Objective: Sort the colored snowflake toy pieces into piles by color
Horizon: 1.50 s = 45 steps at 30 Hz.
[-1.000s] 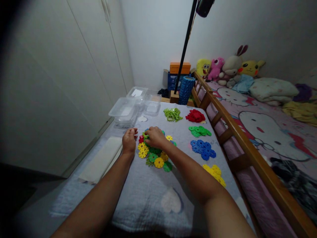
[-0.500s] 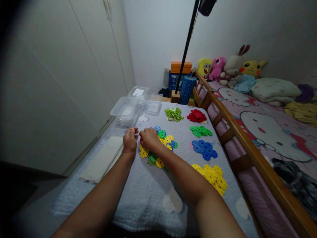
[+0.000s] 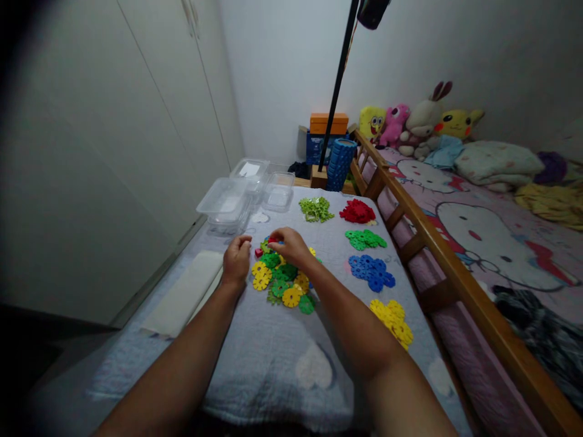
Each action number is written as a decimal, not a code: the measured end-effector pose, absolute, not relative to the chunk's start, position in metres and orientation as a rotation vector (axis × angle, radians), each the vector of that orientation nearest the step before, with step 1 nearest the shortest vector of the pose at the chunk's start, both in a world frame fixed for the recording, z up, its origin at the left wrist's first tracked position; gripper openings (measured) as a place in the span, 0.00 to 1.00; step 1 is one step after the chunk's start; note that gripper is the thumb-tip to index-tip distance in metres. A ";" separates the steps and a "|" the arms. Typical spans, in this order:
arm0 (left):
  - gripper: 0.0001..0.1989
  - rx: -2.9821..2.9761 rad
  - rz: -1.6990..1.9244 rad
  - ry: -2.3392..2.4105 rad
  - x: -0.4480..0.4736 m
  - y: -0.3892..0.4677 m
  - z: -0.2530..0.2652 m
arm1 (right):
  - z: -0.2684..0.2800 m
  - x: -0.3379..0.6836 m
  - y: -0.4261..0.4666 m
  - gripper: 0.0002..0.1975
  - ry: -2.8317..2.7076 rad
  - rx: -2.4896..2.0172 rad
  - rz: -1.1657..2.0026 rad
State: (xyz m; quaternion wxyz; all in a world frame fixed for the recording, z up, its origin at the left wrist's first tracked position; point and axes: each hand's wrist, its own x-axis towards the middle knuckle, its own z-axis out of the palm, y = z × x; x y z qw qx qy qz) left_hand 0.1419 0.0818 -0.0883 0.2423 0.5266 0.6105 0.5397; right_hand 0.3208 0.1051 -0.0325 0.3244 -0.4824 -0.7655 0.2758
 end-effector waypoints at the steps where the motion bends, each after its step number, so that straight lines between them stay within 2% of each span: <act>1: 0.13 1.532 1.421 1.712 0.142 0.080 -0.087 | -0.032 0.333 0.109 0.04 -1.938 -1.265 0.757; 4: 0.13 1.726 1.254 1.783 0.142 0.074 -0.083 | -0.032 0.376 0.122 0.08 -1.751 -1.314 0.791; 9: 0.12 1.895 1.065 1.847 0.146 0.070 -0.080 | -0.036 0.454 0.145 0.13 -1.454 -1.541 0.626; 19: 0.11 2.016 1.002 1.767 0.147 0.071 -0.081 | -0.051 0.557 0.176 0.08 -1.194 -2.078 0.241; 25: 0.12 1.981 1.017 1.749 0.146 0.071 -0.083 | -0.051 0.573 0.179 0.11 -1.296 -2.209 0.155; 45: 0.11 1.965 1.046 1.737 0.146 0.071 -0.081 | -0.060 0.573 0.188 0.09 -1.475 -2.278 0.114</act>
